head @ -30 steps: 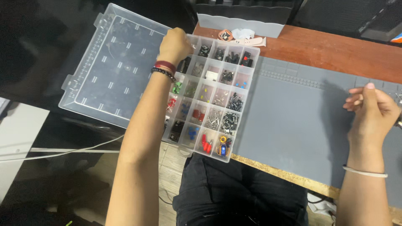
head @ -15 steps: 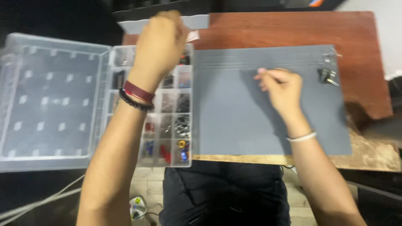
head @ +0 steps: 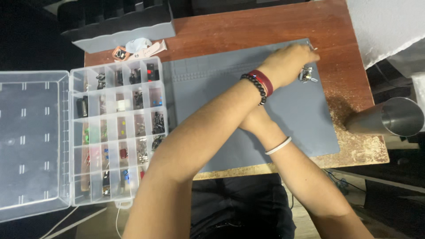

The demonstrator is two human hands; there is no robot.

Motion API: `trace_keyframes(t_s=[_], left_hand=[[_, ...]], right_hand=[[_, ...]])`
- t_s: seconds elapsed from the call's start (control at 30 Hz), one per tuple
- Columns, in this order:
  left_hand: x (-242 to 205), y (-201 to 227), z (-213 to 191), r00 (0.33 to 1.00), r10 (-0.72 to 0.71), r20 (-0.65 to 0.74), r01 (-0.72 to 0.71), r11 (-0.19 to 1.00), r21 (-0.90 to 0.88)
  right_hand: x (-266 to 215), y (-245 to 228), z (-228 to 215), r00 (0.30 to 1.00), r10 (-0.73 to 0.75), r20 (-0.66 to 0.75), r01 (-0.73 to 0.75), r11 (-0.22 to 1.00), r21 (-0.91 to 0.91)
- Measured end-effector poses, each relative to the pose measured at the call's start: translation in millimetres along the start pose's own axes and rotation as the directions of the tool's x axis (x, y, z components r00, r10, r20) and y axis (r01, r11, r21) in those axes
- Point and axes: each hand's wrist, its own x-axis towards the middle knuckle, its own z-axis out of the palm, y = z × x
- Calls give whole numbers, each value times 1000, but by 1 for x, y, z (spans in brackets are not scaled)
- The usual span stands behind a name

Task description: The person assembles a small electronic component by hand, picking up small parts from a compartmentalized storage box and attaching them to a central piece on a gray mat.

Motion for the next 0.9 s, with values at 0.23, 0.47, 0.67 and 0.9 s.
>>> trace_keyframes(t_s=[0.23,0.47,0.67,0.9], left_hand=[[11,5,57,971,83,224,-123,978,171],[-14,2,10,999,44,24,-45,997,59],[-54,-24,-81,948,-226,-226,219,974,-59],[-159,7,-98,727,-570,-383,508,822,-259]], right_hand=[[15,-79,-39,960,253,123,-247,967,-59],[26,-5,1,995,-100,-10,99,994,-53],[24,-25,-22,967,-256,-16,238,918,-317],[22,-44,-72,997,-82,-14,82,996,21]])
